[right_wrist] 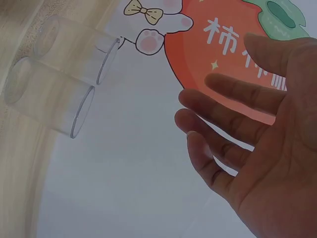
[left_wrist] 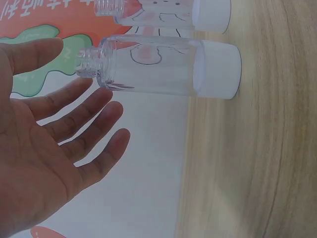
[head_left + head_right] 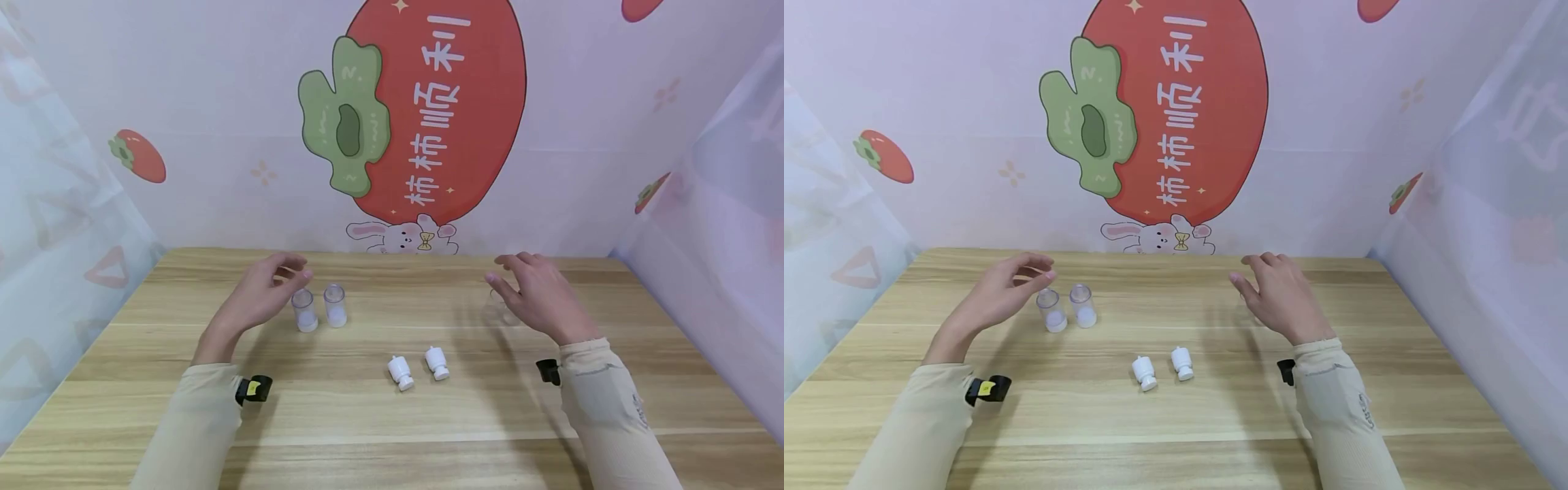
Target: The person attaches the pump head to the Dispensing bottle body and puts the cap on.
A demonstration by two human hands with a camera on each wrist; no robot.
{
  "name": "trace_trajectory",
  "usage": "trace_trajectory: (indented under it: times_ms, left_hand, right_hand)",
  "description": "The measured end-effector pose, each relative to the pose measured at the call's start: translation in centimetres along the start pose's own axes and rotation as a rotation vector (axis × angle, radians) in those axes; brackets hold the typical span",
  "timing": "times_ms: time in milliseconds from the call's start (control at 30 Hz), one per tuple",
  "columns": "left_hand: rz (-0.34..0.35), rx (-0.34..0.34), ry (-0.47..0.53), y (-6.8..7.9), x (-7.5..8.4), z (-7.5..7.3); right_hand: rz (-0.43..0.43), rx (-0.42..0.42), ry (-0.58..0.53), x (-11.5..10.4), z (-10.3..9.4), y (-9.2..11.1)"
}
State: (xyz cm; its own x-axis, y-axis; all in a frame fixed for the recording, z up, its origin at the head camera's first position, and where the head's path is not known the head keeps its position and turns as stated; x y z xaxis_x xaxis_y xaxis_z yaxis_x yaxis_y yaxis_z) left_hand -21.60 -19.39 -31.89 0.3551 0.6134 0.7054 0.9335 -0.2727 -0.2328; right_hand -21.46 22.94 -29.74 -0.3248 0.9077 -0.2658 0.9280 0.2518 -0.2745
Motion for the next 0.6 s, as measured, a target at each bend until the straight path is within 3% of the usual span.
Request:
trace_trajectory:
  times_ms: [333, 600]
  left_hand:
    - [-0.041, -0.006, 0.075, -0.1, 0.1, -0.1]
    - [-0.029, 0.003, 0.101, -0.4, 0.1, 0.3]
  right_hand:
    - [0.02, -0.071, -0.023, -0.8, 0.0, 0.0]
    - [0.0, -0.096, -0.016, -1.7, 0.6, -0.2]
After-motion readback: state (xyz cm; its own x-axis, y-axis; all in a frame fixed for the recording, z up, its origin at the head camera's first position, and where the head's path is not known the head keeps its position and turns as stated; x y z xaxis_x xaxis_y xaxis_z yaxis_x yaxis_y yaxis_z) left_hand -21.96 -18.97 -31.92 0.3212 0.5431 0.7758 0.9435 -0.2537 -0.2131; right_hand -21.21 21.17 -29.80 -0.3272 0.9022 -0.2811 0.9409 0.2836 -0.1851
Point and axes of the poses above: each hand's wrist, its own y-axis away from the middle knuckle, its own z-axis out of the palm, x = y × z, the point moved 2 cm from there along -y, towards the middle knuckle, and after that the axes turned 4 degrees about z, right-handed, at the moved point
